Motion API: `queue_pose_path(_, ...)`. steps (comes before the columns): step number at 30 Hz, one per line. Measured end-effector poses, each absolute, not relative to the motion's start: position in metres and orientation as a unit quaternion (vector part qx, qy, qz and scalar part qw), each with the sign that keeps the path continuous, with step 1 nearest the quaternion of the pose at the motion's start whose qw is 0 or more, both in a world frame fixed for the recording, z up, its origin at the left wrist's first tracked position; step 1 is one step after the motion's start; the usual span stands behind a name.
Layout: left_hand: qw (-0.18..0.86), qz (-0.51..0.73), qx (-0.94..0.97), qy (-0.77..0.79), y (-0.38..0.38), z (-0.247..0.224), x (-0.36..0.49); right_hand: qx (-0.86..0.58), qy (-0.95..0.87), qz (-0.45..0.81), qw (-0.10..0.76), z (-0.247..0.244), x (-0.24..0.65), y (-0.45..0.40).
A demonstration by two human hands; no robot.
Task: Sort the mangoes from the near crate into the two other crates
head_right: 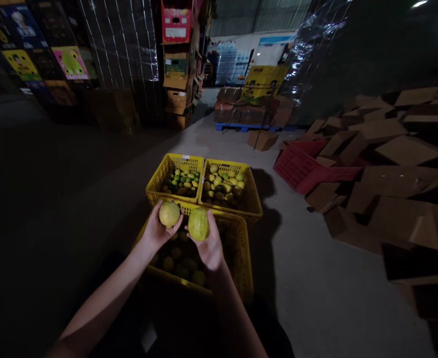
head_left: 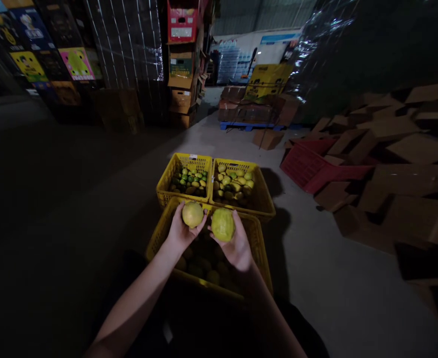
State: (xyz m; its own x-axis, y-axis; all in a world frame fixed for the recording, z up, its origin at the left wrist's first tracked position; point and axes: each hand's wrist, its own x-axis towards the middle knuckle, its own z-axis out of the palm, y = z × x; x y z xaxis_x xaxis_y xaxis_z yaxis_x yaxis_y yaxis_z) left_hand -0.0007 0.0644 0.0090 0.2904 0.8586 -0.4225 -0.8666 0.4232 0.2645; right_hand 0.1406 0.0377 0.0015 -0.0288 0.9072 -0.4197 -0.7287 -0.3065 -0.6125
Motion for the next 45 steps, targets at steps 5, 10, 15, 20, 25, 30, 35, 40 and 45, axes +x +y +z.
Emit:
queue_pose_path(5, 0.822, 0.52, 0.066, 0.224, 0.057, 0.017, -0.006, -0.316, -0.226, 0.704, 0.594, -0.001, 0.139, 0.033)
queue_pose_path(10, 0.799, 0.515, 0.189, 0.246, 0.05, 0.021, -0.006, -0.318, -0.297, 0.654, 0.619, -0.004, 0.139, 0.026)
queue_pose_path(15, 0.799, 0.511, 0.195, 0.251, 0.049, 0.022, -0.008, -0.327, -0.315, 0.648, 0.612, -0.007, 0.14, 0.025)
queue_pose_path(20, 0.806, 0.505, 0.19, 0.243, 0.05, 0.023, -0.008, -0.334, -0.31, 0.647, 0.611, -0.01, 0.139, 0.026)
queue_pose_path(25, 0.839, 0.443, 0.104, 0.3, 0.056, 0.02, -0.008, -0.299, -0.272, 0.678, 0.614, -0.008, 0.138, 0.029)
queue_pose_path(30, 0.822, 0.451, 0.066, 0.343, 0.061, 0.014, -0.008, -0.297, -0.247, 0.687, 0.615, -0.007, 0.141, 0.031)
queue_pose_path(35, 0.812, 0.45, 0.039, 0.369, 0.063, 0.008, -0.005, -0.351, -0.135, 0.71, 0.595, -0.004, 0.145, 0.033)
queue_pose_path(40, 0.801, 0.459, 0.015, 0.384, 0.061, 0.011, -0.002, -0.422, -0.077, 0.724, 0.54, -0.005, 0.143, 0.038)
queue_pose_path(45, 0.79, 0.489, 0.0, 0.371, 0.062, 0.014, 0.001, -0.4, -0.088, 0.724, 0.555, -0.019, 0.141, 0.039)
